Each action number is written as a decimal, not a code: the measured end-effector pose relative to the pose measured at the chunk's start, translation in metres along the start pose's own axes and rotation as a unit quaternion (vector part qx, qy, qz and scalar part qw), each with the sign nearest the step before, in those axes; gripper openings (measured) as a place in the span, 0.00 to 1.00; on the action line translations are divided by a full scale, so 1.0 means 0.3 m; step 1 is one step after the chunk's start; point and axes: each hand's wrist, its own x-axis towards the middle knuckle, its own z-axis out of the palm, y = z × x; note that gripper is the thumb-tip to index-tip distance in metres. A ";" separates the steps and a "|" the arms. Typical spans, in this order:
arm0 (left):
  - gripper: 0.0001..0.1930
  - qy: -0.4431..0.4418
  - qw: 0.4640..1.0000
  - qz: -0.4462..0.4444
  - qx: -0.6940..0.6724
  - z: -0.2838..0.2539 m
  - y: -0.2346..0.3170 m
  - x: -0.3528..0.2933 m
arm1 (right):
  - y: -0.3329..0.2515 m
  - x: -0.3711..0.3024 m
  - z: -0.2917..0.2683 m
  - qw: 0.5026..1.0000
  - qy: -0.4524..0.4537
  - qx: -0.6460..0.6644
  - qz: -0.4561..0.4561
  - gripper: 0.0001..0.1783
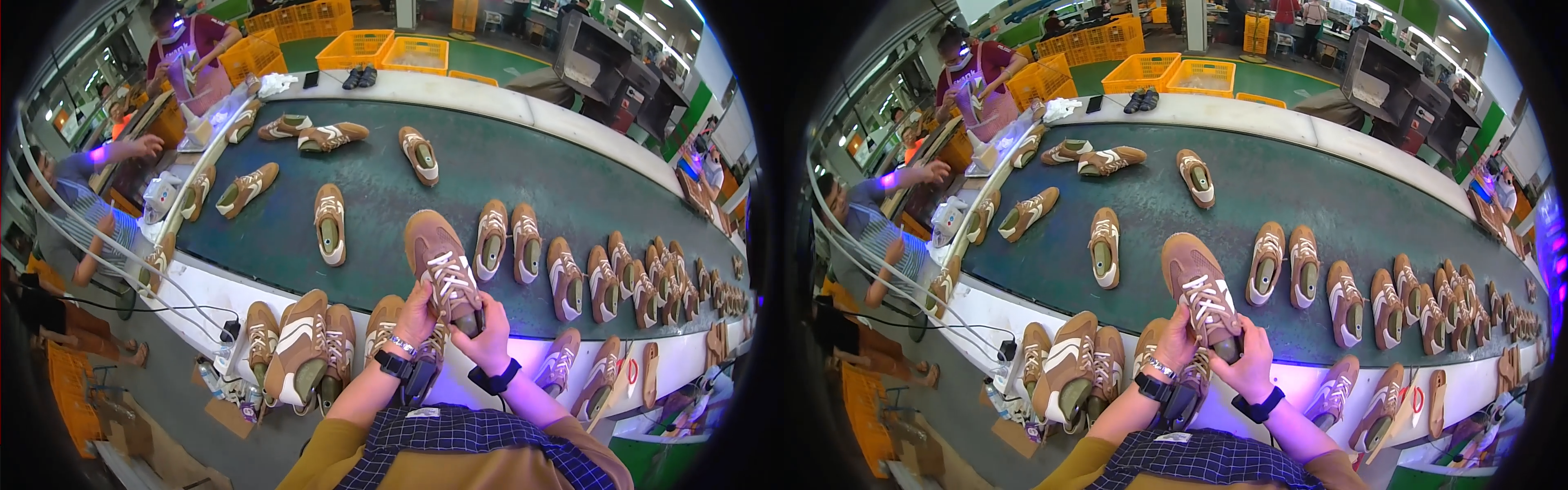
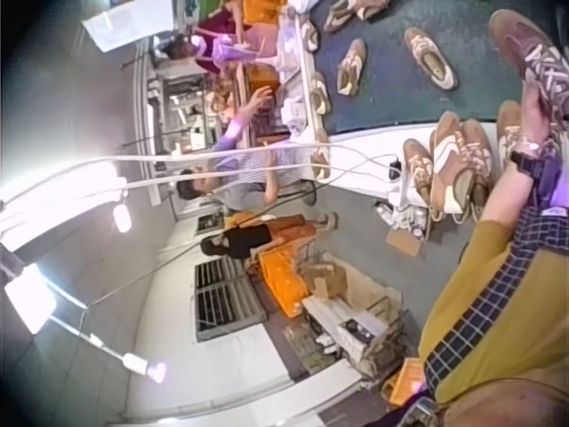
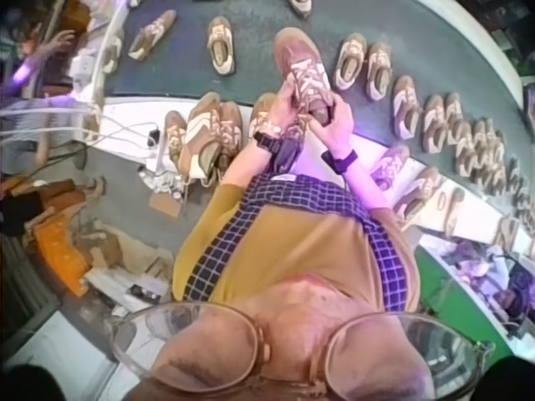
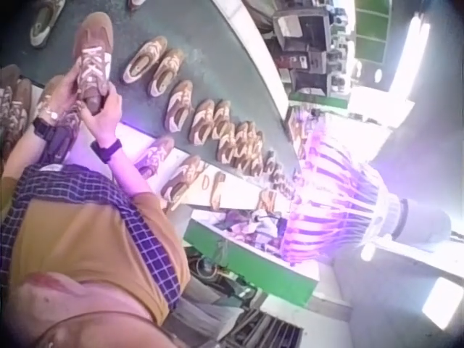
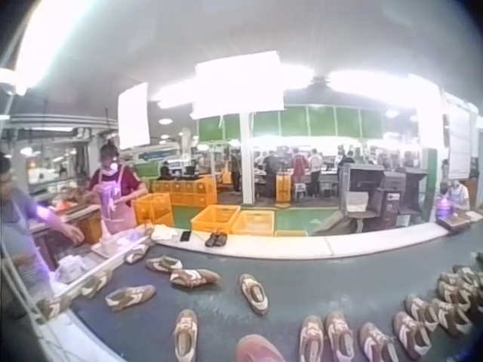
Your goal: The recorder is inspecting shoes on a conveyor belt, checking their quality and alignment.
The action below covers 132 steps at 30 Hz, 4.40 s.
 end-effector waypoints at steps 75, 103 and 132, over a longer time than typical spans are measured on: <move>0.23 0.020 0.995 -0.077 -0.063 0.359 -0.201 -0.355 | 0.134 -0.391 -0.621 0.595 0.042 0.748 0.290 0.27; 0.26 0.187 0.981 -0.035 -0.035 0.303 -0.173 -0.318 | 0.095 -0.350 -0.507 0.619 0.227 0.644 0.387 0.09; 0.23 0.139 0.990 -0.017 0.021 0.287 -0.107 -0.306 | 0.077 -0.328 -0.482 0.714 0.230 0.577 0.323 0.14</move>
